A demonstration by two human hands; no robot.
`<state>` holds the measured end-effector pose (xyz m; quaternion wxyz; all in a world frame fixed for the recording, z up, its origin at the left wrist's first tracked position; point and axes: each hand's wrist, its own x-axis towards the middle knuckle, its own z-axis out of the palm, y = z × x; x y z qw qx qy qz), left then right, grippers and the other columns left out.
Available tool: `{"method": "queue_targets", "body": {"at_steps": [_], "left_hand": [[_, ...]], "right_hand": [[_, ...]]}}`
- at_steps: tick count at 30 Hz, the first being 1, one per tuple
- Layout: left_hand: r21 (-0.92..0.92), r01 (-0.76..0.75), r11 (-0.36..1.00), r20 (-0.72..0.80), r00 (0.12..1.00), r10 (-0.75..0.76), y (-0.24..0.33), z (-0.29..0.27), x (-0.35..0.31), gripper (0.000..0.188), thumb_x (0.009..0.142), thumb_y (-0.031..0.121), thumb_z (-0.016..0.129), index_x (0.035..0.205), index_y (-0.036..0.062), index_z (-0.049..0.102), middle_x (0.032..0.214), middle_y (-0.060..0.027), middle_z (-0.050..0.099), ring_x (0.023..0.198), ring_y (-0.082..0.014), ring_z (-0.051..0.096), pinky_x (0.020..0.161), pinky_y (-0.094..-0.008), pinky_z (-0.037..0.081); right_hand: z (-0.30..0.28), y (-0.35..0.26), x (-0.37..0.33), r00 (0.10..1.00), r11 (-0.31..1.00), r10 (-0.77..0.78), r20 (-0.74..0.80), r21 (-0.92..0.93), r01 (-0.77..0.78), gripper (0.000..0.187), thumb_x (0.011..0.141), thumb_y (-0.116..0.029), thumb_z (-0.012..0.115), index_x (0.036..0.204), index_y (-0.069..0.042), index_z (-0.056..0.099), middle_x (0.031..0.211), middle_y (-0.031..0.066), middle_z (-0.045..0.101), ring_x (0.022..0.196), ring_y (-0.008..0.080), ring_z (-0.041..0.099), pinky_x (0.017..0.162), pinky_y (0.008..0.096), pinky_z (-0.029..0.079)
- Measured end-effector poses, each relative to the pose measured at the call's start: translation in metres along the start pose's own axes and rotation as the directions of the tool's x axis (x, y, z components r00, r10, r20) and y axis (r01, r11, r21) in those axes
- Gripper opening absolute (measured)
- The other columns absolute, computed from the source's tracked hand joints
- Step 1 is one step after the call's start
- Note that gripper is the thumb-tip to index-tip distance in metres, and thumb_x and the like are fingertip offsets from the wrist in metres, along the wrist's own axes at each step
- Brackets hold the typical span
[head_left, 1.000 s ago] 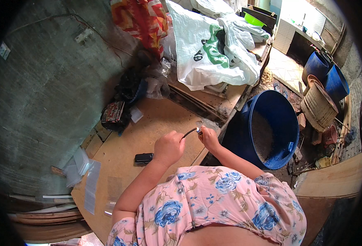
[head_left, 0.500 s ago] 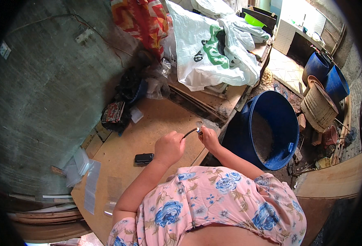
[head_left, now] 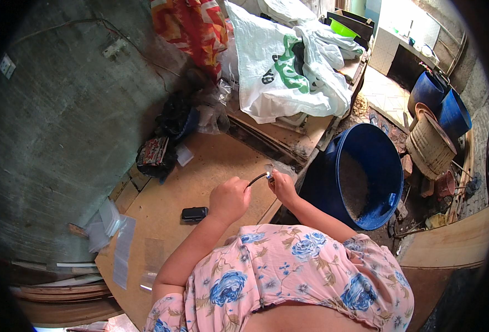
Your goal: The person unpacks a roll of black cable, cuts a short length, and uses a lighter to heat the cable end. They then place the heated end into a clear plastic bag and press it flat on the table, repeating the process with additional bags.
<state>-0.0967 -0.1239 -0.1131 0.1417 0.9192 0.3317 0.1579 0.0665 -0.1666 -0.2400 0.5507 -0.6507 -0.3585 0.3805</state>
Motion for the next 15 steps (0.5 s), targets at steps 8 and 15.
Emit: {"method": "queue_targets", "body": {"at_steps": [8,15], "left_hand": [[0.006,0.001,1.000,0.000,1.000,-0.001,-0.0004,-0.0008,-0.0006,0.011,0.075,0.016,0.056,0.078,0.0070,0.062,0.072,-0.0101,0.056,0.068,-0.0282,0.056,0.060,-0.0376,0.045],[0.013,-0.009,1.000,-0.017,1.000,0.009,-0.0020,0.0004,-0.0013,0.010,0.075,0.017,0.056,0.076,0.0075,0.061,0.072,-0.0097,0.056,0.067,-0.0286,0.057,0.059,-0.0386,0.046]], "right_hand": [[0.0022,-0.0065,-0.0024,0.999,0.999,-0.049,-0.019,0.001,0.049,0.051,0.089,-0.035,0.029,0.052,-0.002,0.045,0.045,0.0052,0.040,0.042,0.0166,0.038,0.045,0.0310,0.031],[0.0029,-0.0061,-0.0013,0.999,0.999,-0.048,-0.008,-0.021,0.048,0.054,0.088,-0.036,0.027,0.049,-0.002,0.043,0.044,0.0047,0.038,0.041,0.0161,0.037,0.045,0.0309,0.030]]}}
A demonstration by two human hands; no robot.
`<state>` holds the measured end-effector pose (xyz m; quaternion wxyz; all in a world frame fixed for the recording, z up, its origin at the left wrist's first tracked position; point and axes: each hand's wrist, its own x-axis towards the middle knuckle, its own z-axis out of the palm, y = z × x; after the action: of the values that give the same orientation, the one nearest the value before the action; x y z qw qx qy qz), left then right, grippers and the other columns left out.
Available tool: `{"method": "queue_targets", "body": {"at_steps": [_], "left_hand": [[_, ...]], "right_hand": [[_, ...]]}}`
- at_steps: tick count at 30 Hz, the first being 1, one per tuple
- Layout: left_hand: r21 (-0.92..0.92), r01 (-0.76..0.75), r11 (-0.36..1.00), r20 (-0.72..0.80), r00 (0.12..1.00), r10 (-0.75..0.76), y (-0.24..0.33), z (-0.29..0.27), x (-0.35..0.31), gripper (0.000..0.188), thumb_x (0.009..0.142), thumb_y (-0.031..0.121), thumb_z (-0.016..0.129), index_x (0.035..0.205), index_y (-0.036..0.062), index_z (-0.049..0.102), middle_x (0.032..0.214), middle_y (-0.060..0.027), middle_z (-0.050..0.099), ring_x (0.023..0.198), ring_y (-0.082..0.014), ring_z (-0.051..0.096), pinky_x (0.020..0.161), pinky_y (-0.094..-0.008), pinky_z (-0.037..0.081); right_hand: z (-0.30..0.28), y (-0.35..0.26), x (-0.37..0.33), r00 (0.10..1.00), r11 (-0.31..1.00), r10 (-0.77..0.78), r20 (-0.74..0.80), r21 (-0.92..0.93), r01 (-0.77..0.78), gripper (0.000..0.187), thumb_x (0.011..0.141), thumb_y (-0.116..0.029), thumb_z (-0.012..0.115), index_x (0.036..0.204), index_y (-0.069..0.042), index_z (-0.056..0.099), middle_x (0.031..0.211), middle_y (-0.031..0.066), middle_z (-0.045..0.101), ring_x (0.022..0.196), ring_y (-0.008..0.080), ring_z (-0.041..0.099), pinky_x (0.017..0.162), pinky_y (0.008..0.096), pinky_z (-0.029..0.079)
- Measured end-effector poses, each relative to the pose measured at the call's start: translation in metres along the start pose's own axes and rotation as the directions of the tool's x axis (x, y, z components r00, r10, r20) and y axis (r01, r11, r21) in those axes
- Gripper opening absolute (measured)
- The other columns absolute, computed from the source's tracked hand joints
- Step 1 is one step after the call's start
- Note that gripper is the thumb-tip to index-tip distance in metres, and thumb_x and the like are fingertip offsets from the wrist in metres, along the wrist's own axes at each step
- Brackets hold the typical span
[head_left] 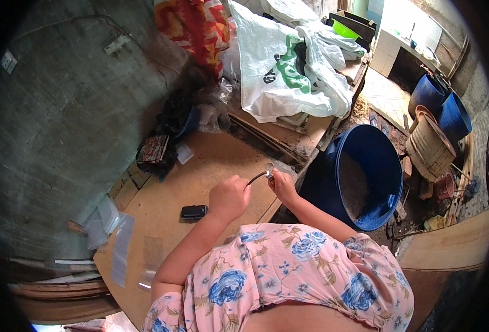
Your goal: The person unpacks a roll of black cable, cuts a short length, and uses a lighter to heat the cable end. They then place the heated end into a clear plastic bag and press it flat on the table, repeating the process with additional bags.
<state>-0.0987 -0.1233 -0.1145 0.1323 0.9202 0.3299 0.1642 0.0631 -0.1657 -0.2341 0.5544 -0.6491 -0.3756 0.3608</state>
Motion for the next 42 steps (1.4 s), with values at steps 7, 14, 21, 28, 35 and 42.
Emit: {"method": "queue_targets", "body": {"at_steps": [7,14,21,28,35,42], "left_hand": [[0.010,0.009,1.000,0.010,1.000,-0.010,0.002,-0.002,-0.001,0.010,0.075,0.017,0.056,0.076,0.0080,0.061,0.073,-0.0093,0.056,0.068,-0.0287,0.058,0.059,-0.0386,0.047],[0.007,0.008,1.000,0.003,1.000,-0.008,0.003,-0.002,-0.002,0.010,0.075,0.017,0.056,0.076,0.0081,0.061,0.074,-0.0093,0.056,0.068,-0.0284,0.058,0.060,-0.0386,0.047],[0.009,0.005,1.000,0.004,1.000,-0.005,0.004,0.000,-0.001,0.010,0.074,0.017,0.057,0.076,0.0080,0.061,0.074,-0.0093,0.056,0.069,-0.0284,0.058,0.060,-0.0387,0.047],[0.009,0.021,1.000,0.018,1.000,-0.022,0.005,0.000,0.000,0.011,0.075,0.017,0.056,0.078,0.0081,0.062,0.074,-0.0095,0.056,0.070,-0.0282,0.058,0.061,-0.0388,0.047],[-0.003,0.013,1.000,0.010,1.000,-0.013,0.004,0.000,0.000,0.011,0.075,0.017,0.056,0.078,0.0076,0.062,0.074,-0.0099,0.056,0.070,-0.0285,0.057,0.061,-0.0384,0.046],[0.003,0.024,1.000,0.016,1.000,-0.024,0.005,0.000,0.000,0.011,0.075,0.016,0.056,0.078,0.0065,0.062,0.073,-0.0099,0.056,0.070,-0.0279,0.056,0.061,-0.0373,0.045]], "right_hand": [[-0.001,0.011,0.003,0.977,0.947,-0.214,0.003,-0.243,0.208,0.049,0.087,-0.037,0.032,0.059,0.000,0.051,0.052,0.0104,0.049,0.051,0.0210,0.047,0.053,0.0342,0.037],[-0.002,0.004,0.000,0.998,0.992,-0.068,0.002,-0.110,0.067,0.050,0.087,-0.038,0.033,0.061,0.001,0.052,0.054,0.0115,0.049,0.052,0.0221,0.047,0.054,0.0348,0.037],[-0.003,0.007,0.001,0.999,0.998,0.050,0.007,0.034,-0.050,0.051,0.087,-0.038,0.032,0.059,0.001,0.050,0.053,0.0100,0.048,0.051,0.0208,0.045,0.054,0.0344,0.036],[-0.006,0.003,0.000,0.998,0.999,0.050,0.043,0.013,-0.051,0.052,0.086,-0.037,0.031,0.056,0.001,0.049,0.051,0.0098,0.046,0.050,0.0210,0.044,0.053,0.0348,0.036],[-0.005,0.005,0.000,0.999,1.000,0.028,0.026,-0.008,-0.028,0.051,0.086,-0.037,0.032,0.057,0.001,0.049,0.052,0.0097,0.047,0.051,0.0206,0.045,0.053,0.0345,0.036],[-0.005,-0.002,-0.002,0.999,0.999,0.038,0.017,0.001,-0.038,0.049,0.086,-0.037,0.033,0.058,0.001,0.049,0.054,0.0093,0.048,0.051,0.0197,0.045,0.053,0.0337,0.036]]}}
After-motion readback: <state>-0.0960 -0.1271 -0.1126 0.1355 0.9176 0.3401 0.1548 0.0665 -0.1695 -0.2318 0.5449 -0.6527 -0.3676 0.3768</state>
